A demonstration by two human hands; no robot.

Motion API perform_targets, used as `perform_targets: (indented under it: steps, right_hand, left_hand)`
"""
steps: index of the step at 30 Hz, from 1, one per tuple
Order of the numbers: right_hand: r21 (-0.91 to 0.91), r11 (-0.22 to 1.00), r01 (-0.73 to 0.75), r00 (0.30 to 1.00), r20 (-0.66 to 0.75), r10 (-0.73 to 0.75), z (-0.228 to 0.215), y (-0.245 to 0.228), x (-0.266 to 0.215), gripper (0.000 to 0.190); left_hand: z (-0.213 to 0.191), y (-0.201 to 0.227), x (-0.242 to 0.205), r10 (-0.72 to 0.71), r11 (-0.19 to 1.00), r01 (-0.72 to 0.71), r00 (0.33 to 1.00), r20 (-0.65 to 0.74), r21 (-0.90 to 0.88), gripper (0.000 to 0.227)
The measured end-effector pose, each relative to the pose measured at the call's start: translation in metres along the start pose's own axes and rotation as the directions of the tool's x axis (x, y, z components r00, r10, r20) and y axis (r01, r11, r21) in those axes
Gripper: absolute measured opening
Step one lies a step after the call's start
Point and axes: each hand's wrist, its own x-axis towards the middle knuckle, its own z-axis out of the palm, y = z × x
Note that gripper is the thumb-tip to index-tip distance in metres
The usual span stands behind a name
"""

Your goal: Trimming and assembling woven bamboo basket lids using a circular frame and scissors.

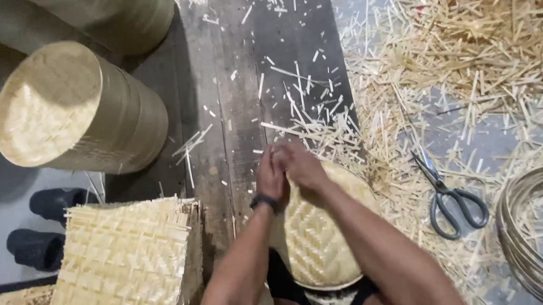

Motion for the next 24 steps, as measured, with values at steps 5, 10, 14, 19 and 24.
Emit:
perform_targets:
  steps: [5, 10, 14, 19, 24]
  right_hand:
    - [-0.942, 0.164, 0.292, 0.944, 0.312, 0.110, 0.024, -0.008, -0.007, 0.058]
    - [-0.957, 0.002, 0.289, 0.945, 0.286, 0.158, 0.034, -0.005, 0.011, 0.069]
    - [-0.966, -0.041, 0.253, 0.943, 0.237, 0.232, 0.036, -0.015, -0.010, 0.066]
    - [-0.896, 0.255, 0.364, 0.901, 0.269, -0.339, -0.070, -0.005, -0.029, 0.045]
    - [-0.910, -0.283, 0.304, 0.857, 0.391, -0.336, -0.190, -0.104, -0.162, 0.047]
  left_hand:
    - [-0.008, 0.004, -0.086, -0.143, 0.900, 0.328, 0.843, -0.519, 0.286, 0.072]
    - [-0.013, -0.058, -0.077, -0.401, 0.879, 0.468, 0.829, -0.391, 0.091, 0.082]
    - [-0.016, -0.023, -0.076, -0.579, 0.801, 0.596, 0.749, -0.320, -0.056, 0.082]
    - [-0.006, -0.106, -0.063, -0.413, 0.866, 0.498, 0.764, -0.495, 0.046, 0.074]
    - [-0.031, -0.078, -0.103, -0.249, 0.954, 0.298, 0.716, -0.652, -0.037, 0.055]
